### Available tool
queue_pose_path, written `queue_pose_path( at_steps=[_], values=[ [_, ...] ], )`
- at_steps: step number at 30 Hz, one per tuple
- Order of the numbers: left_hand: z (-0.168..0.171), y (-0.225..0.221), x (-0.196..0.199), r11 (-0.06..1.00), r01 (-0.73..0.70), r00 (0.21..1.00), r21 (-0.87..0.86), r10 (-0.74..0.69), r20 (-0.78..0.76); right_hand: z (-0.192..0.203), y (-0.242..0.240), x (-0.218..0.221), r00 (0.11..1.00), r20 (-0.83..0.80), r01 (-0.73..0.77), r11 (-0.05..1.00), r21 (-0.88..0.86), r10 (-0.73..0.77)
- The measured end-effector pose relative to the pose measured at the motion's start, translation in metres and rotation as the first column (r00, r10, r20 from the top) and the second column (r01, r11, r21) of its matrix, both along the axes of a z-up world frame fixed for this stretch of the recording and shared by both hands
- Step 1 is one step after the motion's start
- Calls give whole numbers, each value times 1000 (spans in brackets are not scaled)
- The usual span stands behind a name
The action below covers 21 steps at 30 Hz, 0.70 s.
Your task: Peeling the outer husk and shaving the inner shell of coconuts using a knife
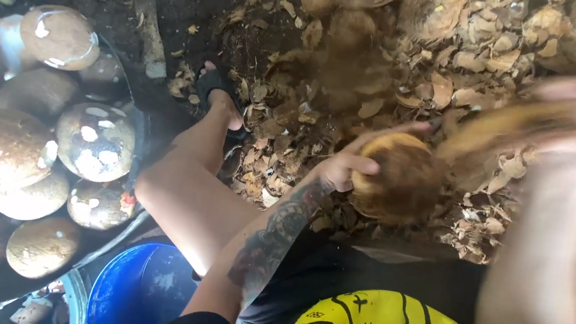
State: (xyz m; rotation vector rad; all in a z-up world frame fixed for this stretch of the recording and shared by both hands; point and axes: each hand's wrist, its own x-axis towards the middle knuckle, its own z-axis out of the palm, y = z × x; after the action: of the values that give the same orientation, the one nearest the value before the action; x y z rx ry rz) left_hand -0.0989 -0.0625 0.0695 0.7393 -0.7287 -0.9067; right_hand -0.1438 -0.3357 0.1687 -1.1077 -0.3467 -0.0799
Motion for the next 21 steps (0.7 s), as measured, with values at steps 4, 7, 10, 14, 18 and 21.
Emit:
queue_pose_path(
  at_steps=[4, 7, 10, 14, 18, 21],
  values=[
    [-40, -2, -4, 945, -226, 827, 236, 314, -466, -48, -102, -35, 982, 133, 179, 876, -448, -132],
    [-20, -15, -1, 821, -244, 513, 516, 561, -650, -80, -128, -47, 953, 251, 300, 674, -676, -171],
    [9, -30, 5, 800, -224, 447, 556, 592, -671, -87, -22, -22, 898, 389, 440, 372, -818, -206],
    [-55, -32, 6, 742, -187, 424, 644, 652, -628, -116, 103, -22, 817, 554, 541, -122, -832, -158],
    [-71, -26, -11, 666, -241, 384, 705, 733, -561, -164, 104, -24, 746, 663, 654, -120, -747, -59],
    [-73, -36, -5, 621, -316, 344, 718, 780, -523, -172, 103, -14, 654, 756, 741, -189, -644, -17]
  ],
)
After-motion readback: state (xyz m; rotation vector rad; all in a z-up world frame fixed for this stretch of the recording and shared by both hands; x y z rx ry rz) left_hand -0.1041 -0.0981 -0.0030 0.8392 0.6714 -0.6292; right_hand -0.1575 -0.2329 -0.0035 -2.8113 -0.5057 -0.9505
